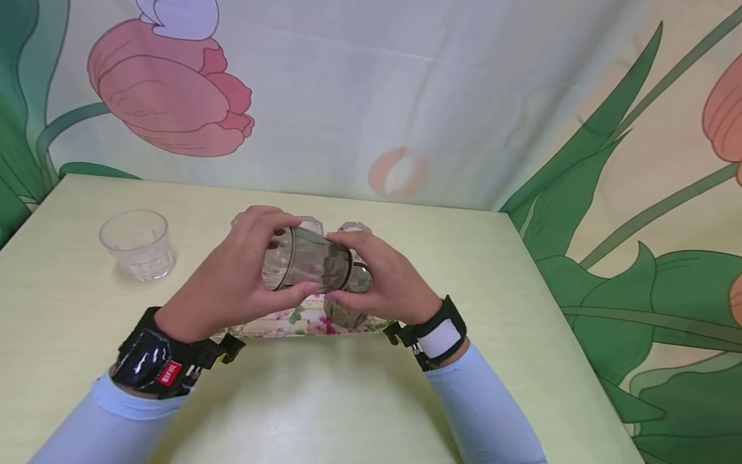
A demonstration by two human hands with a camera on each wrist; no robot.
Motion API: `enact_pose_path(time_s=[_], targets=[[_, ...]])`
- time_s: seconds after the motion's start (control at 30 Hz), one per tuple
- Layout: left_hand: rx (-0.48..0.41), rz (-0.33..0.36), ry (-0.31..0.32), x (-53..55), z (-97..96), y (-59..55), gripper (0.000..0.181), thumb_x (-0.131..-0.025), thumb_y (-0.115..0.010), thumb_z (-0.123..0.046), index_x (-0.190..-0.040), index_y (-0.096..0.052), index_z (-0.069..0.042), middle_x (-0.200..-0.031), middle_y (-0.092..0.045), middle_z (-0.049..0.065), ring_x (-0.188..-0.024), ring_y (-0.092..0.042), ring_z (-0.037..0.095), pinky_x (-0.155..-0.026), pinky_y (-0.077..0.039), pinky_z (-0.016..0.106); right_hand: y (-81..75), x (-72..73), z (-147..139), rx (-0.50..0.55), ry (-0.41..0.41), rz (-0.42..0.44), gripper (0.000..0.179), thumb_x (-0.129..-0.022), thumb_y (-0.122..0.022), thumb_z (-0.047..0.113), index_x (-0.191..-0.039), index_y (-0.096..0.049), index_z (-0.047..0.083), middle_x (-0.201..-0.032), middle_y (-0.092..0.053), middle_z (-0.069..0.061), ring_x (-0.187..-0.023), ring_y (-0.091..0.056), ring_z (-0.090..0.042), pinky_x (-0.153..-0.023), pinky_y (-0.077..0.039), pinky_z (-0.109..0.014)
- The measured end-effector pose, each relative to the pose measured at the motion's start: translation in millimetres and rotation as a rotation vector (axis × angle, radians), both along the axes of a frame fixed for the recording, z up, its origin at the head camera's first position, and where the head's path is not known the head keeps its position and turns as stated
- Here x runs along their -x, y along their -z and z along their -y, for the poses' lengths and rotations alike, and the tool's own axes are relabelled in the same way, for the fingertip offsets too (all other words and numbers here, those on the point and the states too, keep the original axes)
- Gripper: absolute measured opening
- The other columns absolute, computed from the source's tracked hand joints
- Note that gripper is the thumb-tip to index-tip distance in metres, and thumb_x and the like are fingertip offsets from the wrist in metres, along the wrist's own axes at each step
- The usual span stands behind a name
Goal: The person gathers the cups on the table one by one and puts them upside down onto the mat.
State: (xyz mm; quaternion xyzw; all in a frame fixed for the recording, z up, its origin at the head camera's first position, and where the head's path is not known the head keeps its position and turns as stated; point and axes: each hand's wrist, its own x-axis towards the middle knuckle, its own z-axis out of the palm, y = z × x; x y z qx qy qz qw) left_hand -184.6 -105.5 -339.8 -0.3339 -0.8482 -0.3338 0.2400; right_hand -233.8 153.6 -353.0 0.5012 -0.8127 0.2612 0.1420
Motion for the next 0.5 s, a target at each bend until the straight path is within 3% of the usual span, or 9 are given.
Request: enact_pose_path(time_s=[0.27, 0.5], targets=[[0.013, 0.023, 0.020, -0.4, 5.8, -0.1, 0.081, -0.075, -0.084, -0.037, -0.138, -0.043, -0.005, -0.133, -0.046, 0.012, -0.113, -0.048, 0.021, -0.076, -0.056, 0.037, -3.6, 0.9, 1.7, 0.035, -0.036, -0.013, 0.075, -0.081, -0.081, 0.031, -0.143, -0.047, 0.007, -0.136, -0.057, -0.006, -0.120, -0.054, -0.016, -0.098, -0.051, -0.031], [0.020, 0.039, 0.016, -1.6, 9.2, 0.6, 0.078, -0.076, -0.083, -0.038, -0.135, -0.044, -0.004, -0.133, -0.048, 0.009, -0.113, -0.048, 0.020, -0.083, -0.055, 0.038, -2.2, 0.1, 5.3, 0.047, -0.043, -0.019, 0.074, -0.080, -0.081, 0.028, -0.142, -0.047, 0.007, -0.132, -0.057, -0.006, -0.116, -0.054, -0.015, -0.097, -0.048, -0.024]])
